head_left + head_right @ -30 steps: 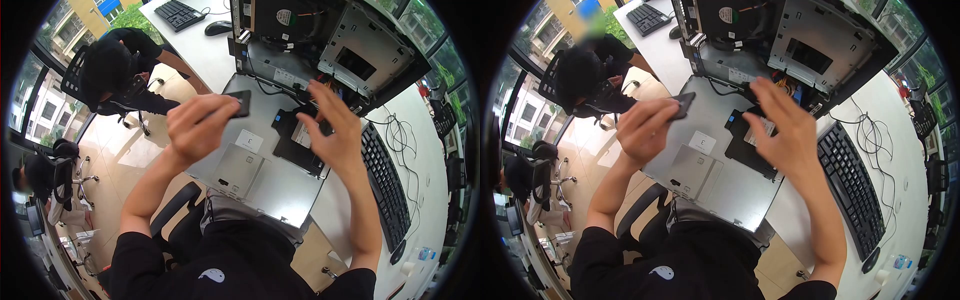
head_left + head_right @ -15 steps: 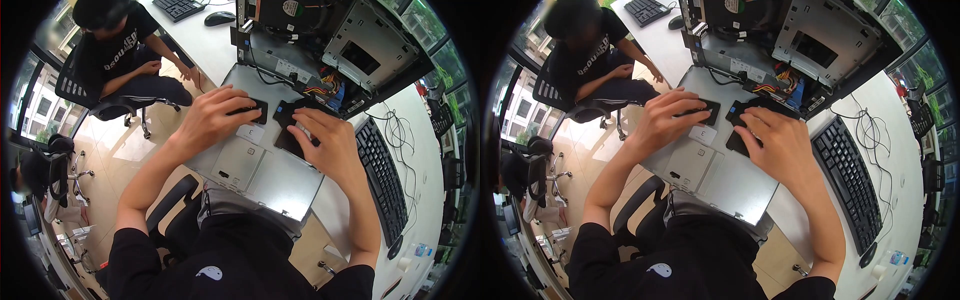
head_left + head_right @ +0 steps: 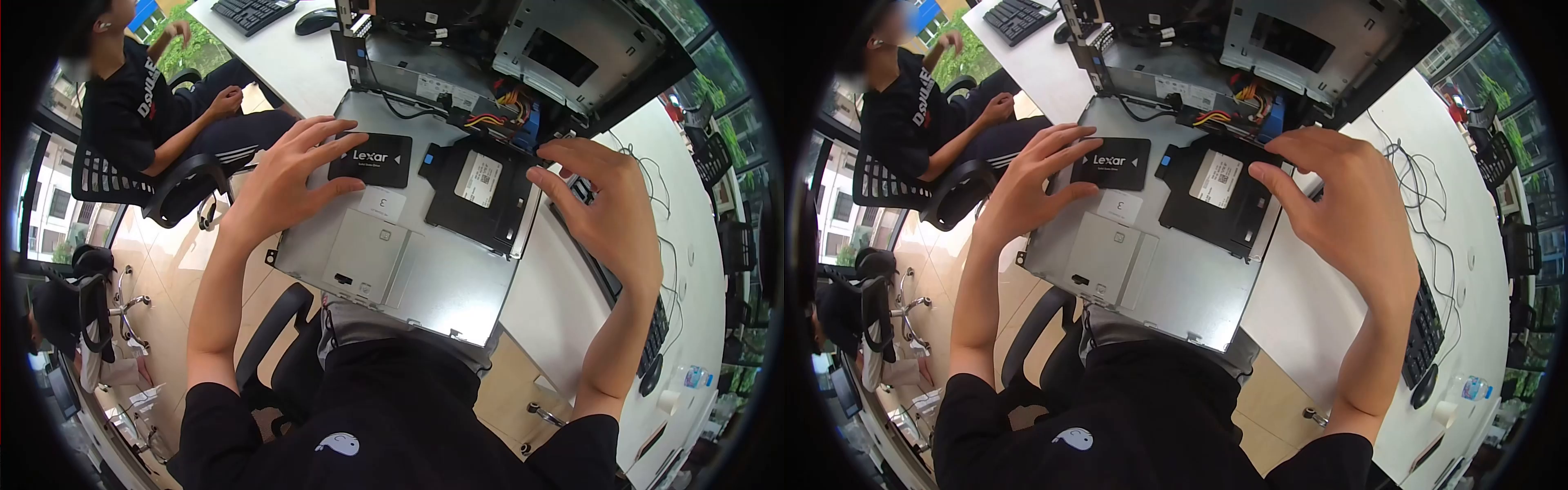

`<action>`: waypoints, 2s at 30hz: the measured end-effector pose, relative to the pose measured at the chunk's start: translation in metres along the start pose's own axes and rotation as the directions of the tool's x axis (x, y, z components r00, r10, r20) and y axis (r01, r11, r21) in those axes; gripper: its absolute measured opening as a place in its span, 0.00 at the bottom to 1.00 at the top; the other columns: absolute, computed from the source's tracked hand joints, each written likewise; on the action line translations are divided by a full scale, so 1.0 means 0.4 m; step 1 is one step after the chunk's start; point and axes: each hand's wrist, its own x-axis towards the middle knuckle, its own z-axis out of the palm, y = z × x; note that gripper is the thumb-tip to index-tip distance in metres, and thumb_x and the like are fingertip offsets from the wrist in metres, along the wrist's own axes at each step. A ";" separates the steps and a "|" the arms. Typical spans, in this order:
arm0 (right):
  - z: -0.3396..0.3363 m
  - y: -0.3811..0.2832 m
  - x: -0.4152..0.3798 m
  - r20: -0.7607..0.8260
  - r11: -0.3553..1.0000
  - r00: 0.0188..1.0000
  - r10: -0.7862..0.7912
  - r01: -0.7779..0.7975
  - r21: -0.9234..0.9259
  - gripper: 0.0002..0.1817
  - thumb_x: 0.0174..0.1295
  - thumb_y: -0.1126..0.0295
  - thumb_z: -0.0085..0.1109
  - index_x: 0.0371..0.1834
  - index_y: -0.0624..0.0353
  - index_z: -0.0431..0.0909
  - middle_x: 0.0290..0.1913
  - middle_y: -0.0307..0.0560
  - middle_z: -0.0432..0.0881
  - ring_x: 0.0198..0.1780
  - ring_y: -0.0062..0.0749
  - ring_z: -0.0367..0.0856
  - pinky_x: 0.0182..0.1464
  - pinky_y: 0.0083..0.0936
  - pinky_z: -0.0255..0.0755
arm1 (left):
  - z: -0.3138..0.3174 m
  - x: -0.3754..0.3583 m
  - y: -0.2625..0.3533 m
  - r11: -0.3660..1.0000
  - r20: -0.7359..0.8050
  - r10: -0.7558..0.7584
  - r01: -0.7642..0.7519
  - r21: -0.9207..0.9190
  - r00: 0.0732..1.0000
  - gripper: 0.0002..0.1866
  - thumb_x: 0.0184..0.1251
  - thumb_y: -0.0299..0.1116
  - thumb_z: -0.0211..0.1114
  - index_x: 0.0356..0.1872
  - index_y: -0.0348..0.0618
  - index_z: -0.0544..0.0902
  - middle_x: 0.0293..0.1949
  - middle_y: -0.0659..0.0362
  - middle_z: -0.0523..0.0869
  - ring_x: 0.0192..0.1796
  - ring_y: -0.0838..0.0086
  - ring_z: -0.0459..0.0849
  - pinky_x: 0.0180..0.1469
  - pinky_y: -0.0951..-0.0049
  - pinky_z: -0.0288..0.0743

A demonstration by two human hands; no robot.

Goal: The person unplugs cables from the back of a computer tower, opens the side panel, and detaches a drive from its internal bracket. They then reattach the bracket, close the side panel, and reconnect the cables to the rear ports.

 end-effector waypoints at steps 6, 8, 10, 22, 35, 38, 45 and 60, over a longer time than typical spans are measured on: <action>-0.051 0.009 -0.017 -0.061 1.000 0.998 0.005 -0.007 -0.027 0.15 0.64 0.64 0.78 0.44 0.66 0.92 0.46 0.56 0.94 0.43 0.52 0.92 0.45 0.36 0.83 | 0.004 -0.017 -0.007 0.999 -0.083 0.001 -0.004 -0.036 0.997 0.29 0.65 0.37 0.82 0.67 0.44 0.88 0.69 0.52 0.86 0.72 0.54 0.82 0.73 0.56 0.77; -0.069 0.013 -0.020 -0.086 0.999 0.996 -0.008 0.005 -0.038 0.15 0.64 0.63 0.78 0.44 0.66 0.92 0.46 0.56 0.94 0.43 0.52 0.92 0.45 0.35 0.84 | 0.003 -0.025 -0.010 0.999 -0.077 -0.004 0.000 -0.049 0.997 0.29 0.64 0.35 0.82 0.67 0.44 0.87 0.69 0.51 0.86 0.72 0.54 0.82 0.74 0.57 0.76; -0.081 0.020 -0.025 -0.097 0.999 0.995 -0.014 0.009 -0.051 0.15 0.64 0.65 0.78 0.47 0.66 0.92 0.48 0.56 0.94 0.42 0.48 0.91 0.47 0.35 0.83 | 0.001 -0.031 -0.010 0.998 -0.077 -0.006 0.002 -0.060 0.997 0.29 0.63 0.30 0.82 0.67 0.43 0.87 0.69 0.50 0.86 0.71 0.55 0.82 0.74 0.57 0.76; -0.068 0.050 -0.026 0.031 0.994 0.999 0.009 -0.006 -0.107 0.15 0.60 0.67 0.80 0.43 0.66 0.91 0.47 0.54 0.94 0.47 0.51 0.92 0.50 0.37 0.85 | 0.007 0.009 -0.053 0.996 -0.122 0.023 -0.032 -0.077 0.992 0.29 0.57 0.21 0.81 0.63 0.39 0.89 0.68 0.49 0.87 0.70 0.52 0.84 0.73 0.56 0.76; -0.104 0.088 -0.037 0.027 0.990 0.998 0.061 -0.057 -0.128 0.14 0.60 0.67 0.80 0.44 0.64 0.92 0.50 0.53 0.93 0.48 0.52 0.92 0.51 0.39 0.84 | 0.003 0.042 -0.001 0.993 -0.079 -0.013 0.004 -0.114 0.997 0.27 0.56 0.22 0.81 0.61 0.38 0.89 0.67 0.49 0.88 0.69 0.51 0.85 0.72 0.55 0.76; -0.131 0.054 -0.050 0.019 0.995 0.999 0.037 -0.035 -0.092 0.14 0.60 0.68 0.79 0.45 0.66 0.91 0.51 0.56 0.93 0.49 0.54 0.92 0.52 0.39 0.84 | 0.002 0.017 0.032 0.996 -0.123 -0.005 -0.006 -0.088 0.992 0.27 0.58 0.24 0.82 0.61 0.38 0.89 0.66 0.50 0.88 0.68 0.52 0.85 0.72 0.57 0.76; -0.167 -0.022 -0.079 0.004 0.990 0.993 -0.122 0.121 0.068 0.14 0.61 0.70 0.79 0.45 0.69 0.90 0.51 0.61 0.93 0.51 0.55 0.92 0.55 0.39 0.83 | -0.017 -0.078 0.113 0.998 -0.262 0.004 -0.020 -0.061 0.965 0.25 0.64 0.31 0.82 0.62 0.40 0.88 0.66 0.52 0.88 0.68 0.55 0.84 0.72 0.57 0.76; -0.174 -0.068 -0.105 0.064 0.996 0.994 -0.089 0.090 -0.019 0.14 0.61 0.67 0.78 0.44 0.67 0.92 0.51 0.57 0.93 0.49 0.54 0.92 0.56 0.38 0.83 | -0.043 -0.099 0.129 0.997 -0.189 0.056 -0.065 -0.047 0.980 0.25 0.70 0.38 0.80 0.65 0.46 0.88 0.67 0.53 0.86 0.70 0.55 0.81 0.72 0.57 0.77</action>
